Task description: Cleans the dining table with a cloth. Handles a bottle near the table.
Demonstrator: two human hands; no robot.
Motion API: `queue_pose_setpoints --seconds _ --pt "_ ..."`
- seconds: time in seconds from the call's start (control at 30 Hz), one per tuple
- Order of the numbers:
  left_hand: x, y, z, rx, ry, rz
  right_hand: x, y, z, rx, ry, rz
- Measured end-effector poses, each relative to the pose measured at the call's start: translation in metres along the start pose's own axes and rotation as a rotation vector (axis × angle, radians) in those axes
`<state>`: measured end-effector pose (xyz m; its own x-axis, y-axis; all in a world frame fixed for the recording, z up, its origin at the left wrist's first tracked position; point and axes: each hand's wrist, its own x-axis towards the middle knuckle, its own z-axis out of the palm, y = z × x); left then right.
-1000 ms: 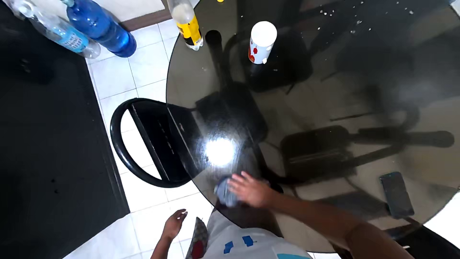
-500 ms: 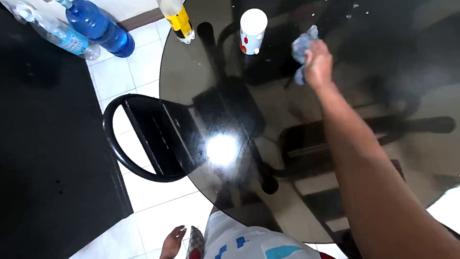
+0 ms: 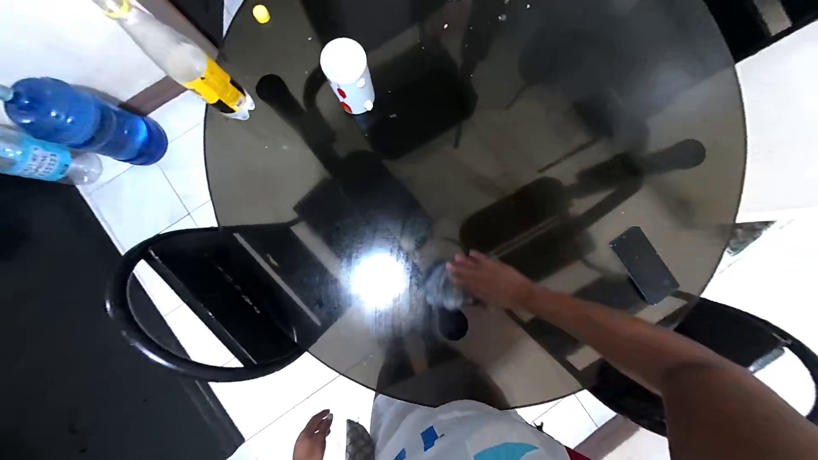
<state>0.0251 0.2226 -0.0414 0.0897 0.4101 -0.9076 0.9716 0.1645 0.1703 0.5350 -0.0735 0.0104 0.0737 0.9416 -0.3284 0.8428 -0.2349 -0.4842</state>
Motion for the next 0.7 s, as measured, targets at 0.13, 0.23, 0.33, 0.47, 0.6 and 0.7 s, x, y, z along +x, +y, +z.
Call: queue_pose_setpoints --seconds 0.13,0.23,0.33,0.47,0.6,0.7 --pt "-0.01 0.015 0.015 0.019 -0.03 -0.004 0.051 0.132 -0.062 -0.078 0.32 0.225" --pt "-0.012 0.023 0.024 0.165 -0.062 0.038 0.078 0.196 -0.111 -0.077 0.492 0.462" --pt "-0.009 0.038 0.019 0.216 -0.042 0.087 0.078 0.194 -0.131 0.106 0.927 0.662" --pt "-0.03 0.092 0.014 0.059 0.321 0.39 -0.013 0.069 -0.103 0.426 1.303 0.753" --pt "-0.049 0.177 0.019 -0.038 0.68 0.966 -0.133 -0.061 0.01 0.572 1.142 1.295" --pt "-0.043 0.243 0.019 0.209 0.644 1.134 -0.182 -0.098 0.085 0.487 0.74 1.485"
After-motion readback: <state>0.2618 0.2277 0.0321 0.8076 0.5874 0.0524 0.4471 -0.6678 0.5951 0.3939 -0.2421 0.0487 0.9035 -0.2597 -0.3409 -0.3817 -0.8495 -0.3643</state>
